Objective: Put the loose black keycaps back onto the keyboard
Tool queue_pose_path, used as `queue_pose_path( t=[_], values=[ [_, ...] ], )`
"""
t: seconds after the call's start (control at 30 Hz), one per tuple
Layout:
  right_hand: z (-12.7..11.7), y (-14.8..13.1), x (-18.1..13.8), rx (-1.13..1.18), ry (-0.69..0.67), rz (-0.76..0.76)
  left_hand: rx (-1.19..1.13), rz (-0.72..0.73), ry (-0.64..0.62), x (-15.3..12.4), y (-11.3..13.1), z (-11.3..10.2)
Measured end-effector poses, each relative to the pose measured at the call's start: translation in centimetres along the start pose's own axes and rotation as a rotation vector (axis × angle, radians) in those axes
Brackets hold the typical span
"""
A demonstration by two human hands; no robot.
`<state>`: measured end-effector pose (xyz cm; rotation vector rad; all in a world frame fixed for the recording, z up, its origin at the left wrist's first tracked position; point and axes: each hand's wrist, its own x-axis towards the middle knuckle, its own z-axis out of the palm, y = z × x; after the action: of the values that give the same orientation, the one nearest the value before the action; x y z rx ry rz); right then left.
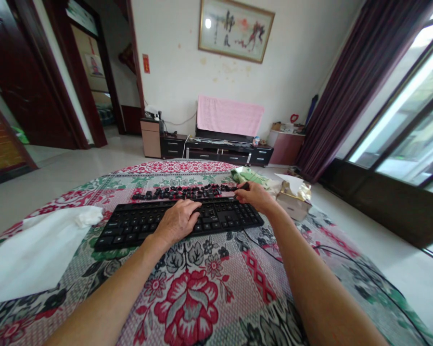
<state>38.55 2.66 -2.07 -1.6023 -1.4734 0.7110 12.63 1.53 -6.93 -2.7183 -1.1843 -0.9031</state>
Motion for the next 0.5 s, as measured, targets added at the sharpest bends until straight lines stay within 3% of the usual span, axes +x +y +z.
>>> queue_pose_path(
  t=[0.5],
  values=[
    [-0.31, -0.89, -0.87, -0.036, -0.323, -0.094, 0.017, 0.021, 0.012, -0.01, -0.16, 0.09]
  ],
)
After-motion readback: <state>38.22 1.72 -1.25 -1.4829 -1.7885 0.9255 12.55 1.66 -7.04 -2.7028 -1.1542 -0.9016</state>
